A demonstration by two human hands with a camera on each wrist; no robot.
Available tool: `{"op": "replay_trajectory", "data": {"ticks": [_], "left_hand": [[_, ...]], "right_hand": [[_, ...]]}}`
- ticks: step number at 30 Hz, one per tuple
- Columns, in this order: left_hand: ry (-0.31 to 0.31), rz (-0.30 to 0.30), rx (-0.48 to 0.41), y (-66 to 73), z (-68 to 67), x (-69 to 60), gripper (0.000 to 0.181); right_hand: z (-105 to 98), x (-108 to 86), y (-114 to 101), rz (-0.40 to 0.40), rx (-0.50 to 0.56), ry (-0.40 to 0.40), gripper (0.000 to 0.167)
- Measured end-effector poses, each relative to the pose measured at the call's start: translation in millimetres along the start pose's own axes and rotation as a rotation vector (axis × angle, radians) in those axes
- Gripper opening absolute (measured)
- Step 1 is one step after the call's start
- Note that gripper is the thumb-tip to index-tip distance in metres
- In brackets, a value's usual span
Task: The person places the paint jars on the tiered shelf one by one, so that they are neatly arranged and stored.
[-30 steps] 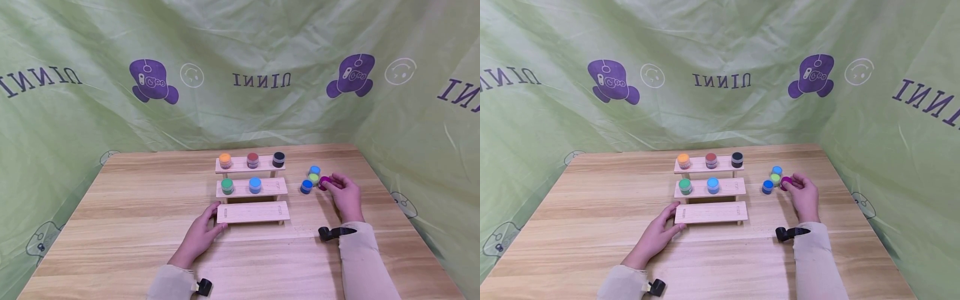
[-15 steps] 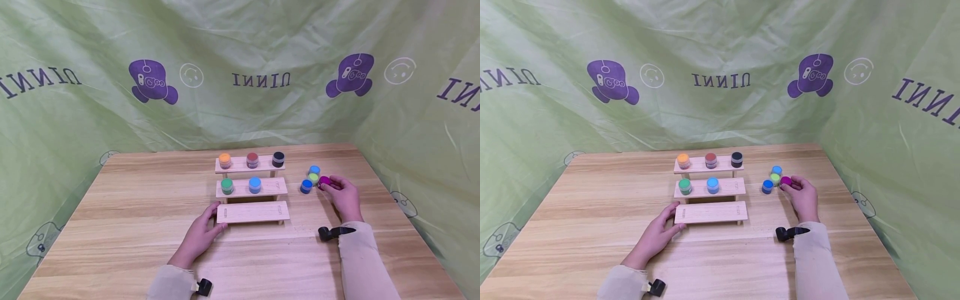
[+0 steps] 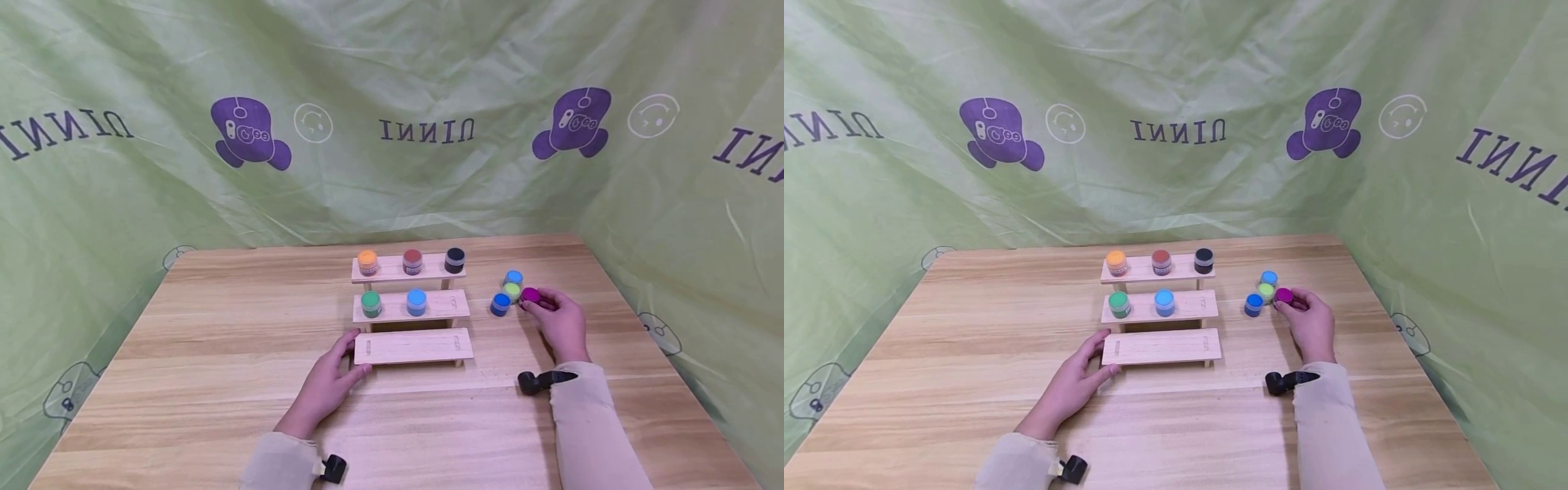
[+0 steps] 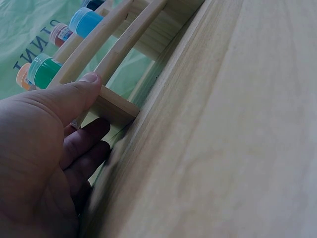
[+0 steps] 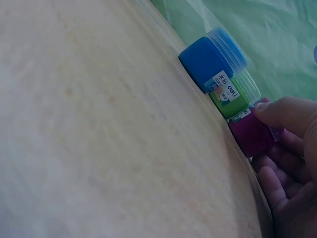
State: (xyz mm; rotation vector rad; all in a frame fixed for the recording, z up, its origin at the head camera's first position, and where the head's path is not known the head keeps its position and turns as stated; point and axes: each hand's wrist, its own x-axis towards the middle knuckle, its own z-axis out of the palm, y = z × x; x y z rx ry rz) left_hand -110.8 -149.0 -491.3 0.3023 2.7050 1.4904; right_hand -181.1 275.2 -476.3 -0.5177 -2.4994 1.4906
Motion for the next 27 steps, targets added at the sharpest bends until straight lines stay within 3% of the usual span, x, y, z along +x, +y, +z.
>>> {"op": "replay_trajectory", "data": {"ticks": [15, 27], "left_hand": [[0.002, 0.017, 0.018, -1.7, 0.4, 1.0, 0.072], [-0.001, 0.010, 0.016, 0.3, 0.0, 0.5, 0.071]], "right_hand": [[2.7, -4.5, 1.2, 0.000, 0.083, 0.060, 0.055], [4.5, -5.2, -3.4, 0.006, 0.260, 0.106, 0.054]]}}
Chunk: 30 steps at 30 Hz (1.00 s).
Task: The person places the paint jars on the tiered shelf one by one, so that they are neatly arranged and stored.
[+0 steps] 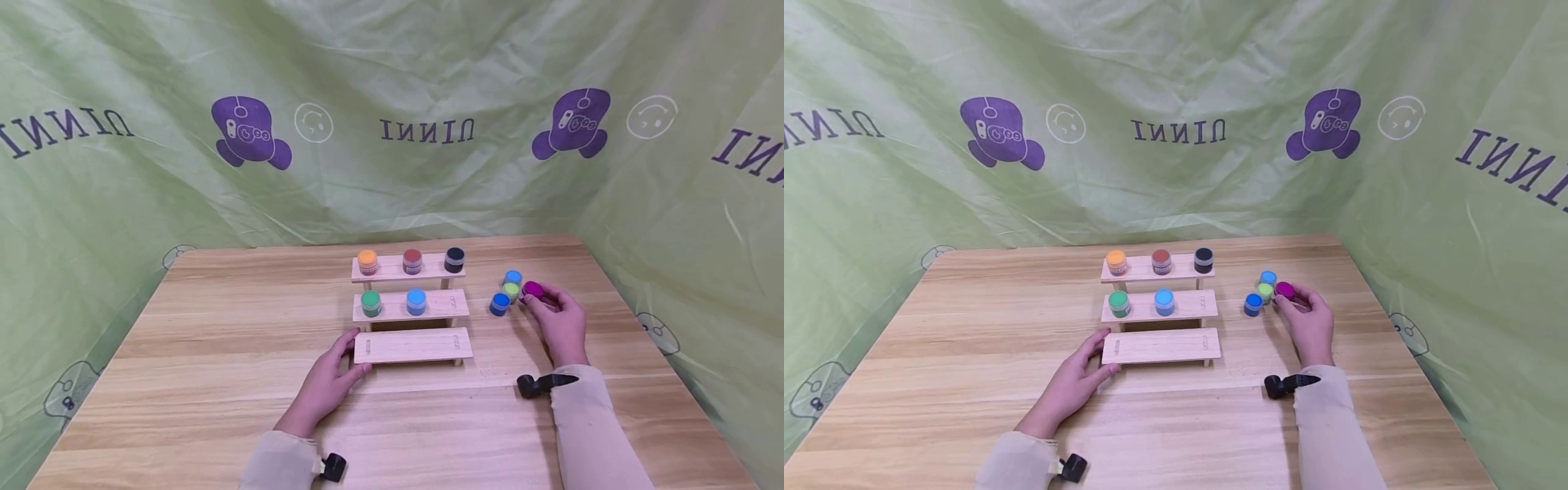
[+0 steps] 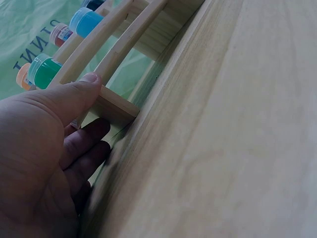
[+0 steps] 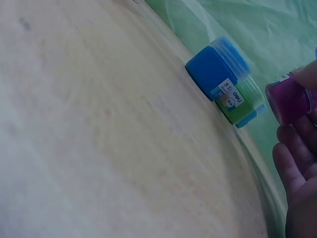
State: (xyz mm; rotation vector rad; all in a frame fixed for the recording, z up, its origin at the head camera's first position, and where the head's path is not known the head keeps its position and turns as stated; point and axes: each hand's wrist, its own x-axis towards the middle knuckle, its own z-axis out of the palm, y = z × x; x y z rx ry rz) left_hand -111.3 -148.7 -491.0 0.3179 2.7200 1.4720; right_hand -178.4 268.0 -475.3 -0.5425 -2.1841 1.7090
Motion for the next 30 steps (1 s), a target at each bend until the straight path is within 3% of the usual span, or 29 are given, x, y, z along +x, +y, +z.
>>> {"op": "replay_trajectory", "data": {"ticks": [13, 18, 30], "left_hand": [[-0.004, -0.027, -0.013, 1.2, 0.3, -0.3, 0.072], [-0.003, -0.029, -0.014, 0.9, -0.3, -0.7, 0.072], [-0.005, -0.026, -0.018, 0.8, 0.0, -0.7, 0.072]], "right_hand": [[1.2, -8.7, -17.1, -0.026, 0.085, -0.096, 0.054], [3.6, -12.7, -24.4, -0.077, 0.039, -0.142, 0.052], [12.5, -24.6, -42.2, -0.183, 0.071, -0.249, 0.051]]}}
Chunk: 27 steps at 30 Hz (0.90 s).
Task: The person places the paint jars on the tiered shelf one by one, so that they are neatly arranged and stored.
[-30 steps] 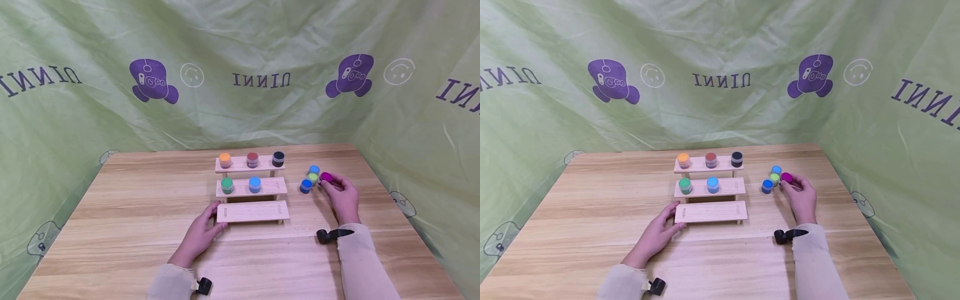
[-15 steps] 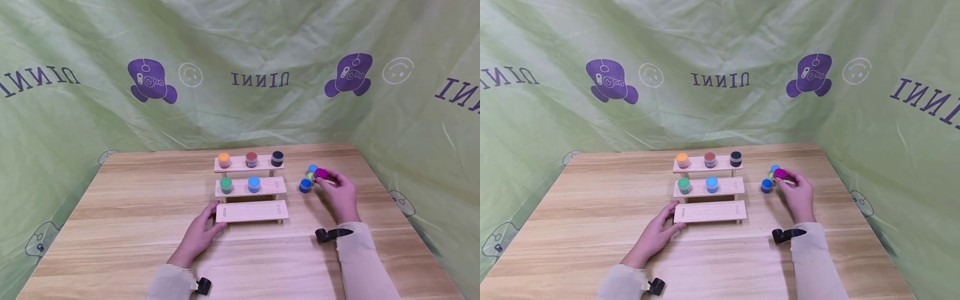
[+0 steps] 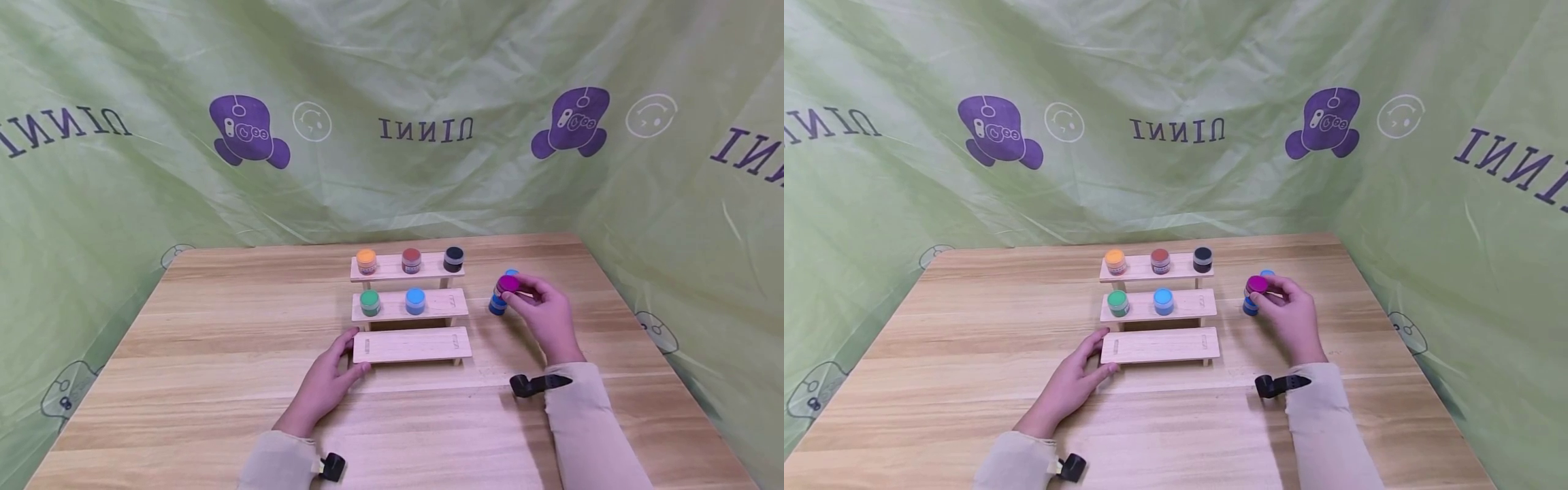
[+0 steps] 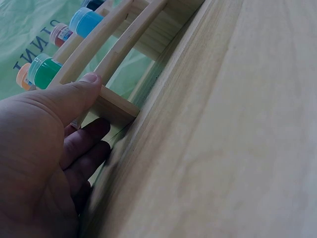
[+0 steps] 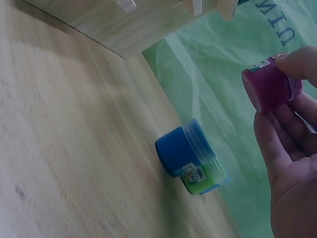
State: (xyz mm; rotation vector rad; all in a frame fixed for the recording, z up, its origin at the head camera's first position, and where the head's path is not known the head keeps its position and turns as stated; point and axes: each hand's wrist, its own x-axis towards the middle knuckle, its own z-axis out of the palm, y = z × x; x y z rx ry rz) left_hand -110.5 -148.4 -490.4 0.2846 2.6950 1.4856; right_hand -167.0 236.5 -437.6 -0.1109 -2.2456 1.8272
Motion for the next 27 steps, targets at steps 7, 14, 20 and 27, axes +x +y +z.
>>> {"op": "replay_trajectory", "data": {"ticks": [7, 14, 20, 27], "left_hand": [[0.002, 0.013, 0.012, -1.5, 0.2, 0.4, 0.073], [-0.001, 0.004, 0.000, -0.8, 0.0, 0.7, 0.072], [0.000, -0.001, -0.002, 0.1, -0.2, 0.2, 0.072], [0.002, 0.003, 0.003, -0.3, -0.4, 0.1, 0.072]], "right_hand": [[8.6, -0.7, -4.5, -0.058, -0.040, -0.030, 0.045], [14.7, -1.6, -4.7, -0.095, -0.029, -0.089, 0.044], [21.2, -4.8, -9.1, -0.101, -0.021, -0.139, 0.043], [28.6, -8.4, -11.6, -0.137, -0.035, -0.174, 0.042]]}}
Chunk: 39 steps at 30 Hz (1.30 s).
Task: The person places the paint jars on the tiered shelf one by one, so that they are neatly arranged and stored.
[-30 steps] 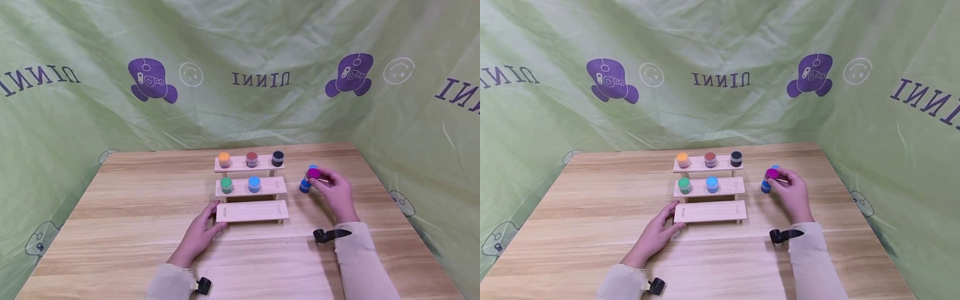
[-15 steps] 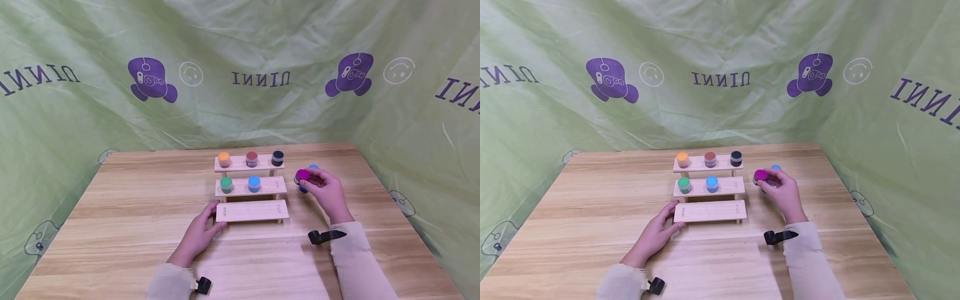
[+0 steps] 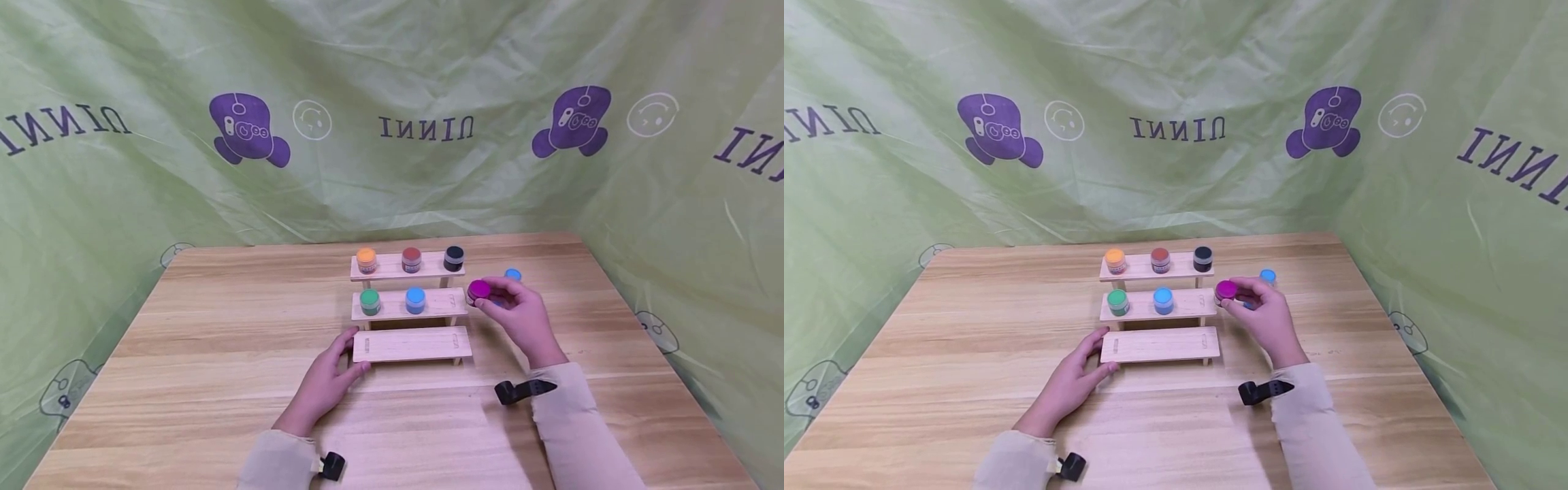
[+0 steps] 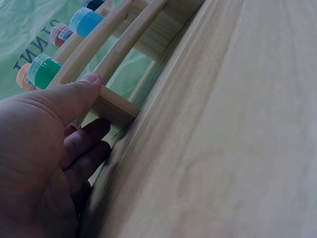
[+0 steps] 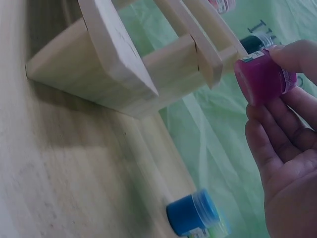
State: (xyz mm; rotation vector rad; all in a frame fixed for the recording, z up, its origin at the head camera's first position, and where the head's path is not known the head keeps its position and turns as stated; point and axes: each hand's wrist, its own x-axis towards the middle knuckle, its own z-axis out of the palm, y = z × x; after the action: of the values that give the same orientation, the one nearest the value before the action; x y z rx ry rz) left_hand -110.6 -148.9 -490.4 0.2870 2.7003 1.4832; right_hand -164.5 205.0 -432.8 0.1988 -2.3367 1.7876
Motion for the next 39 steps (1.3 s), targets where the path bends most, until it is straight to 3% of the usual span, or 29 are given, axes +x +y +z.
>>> {"op": "replay_trajectory", "data": {"ticks": [18, 39], "left_hand": [[0.004, 0.009, 0.006, -2.0, 0.3, 0.5, 0.073], [0.003, -0.005, 0.002, -2.5, 1.0, 0.3, 0.073]], "right_hand": [[17.9, -1.0, -1.8, -0.004, -0.043, -0.048, 0.041], [22.3, -2.5, -2.6, -0.012, -0.110, -0.058, 0.043]]}}
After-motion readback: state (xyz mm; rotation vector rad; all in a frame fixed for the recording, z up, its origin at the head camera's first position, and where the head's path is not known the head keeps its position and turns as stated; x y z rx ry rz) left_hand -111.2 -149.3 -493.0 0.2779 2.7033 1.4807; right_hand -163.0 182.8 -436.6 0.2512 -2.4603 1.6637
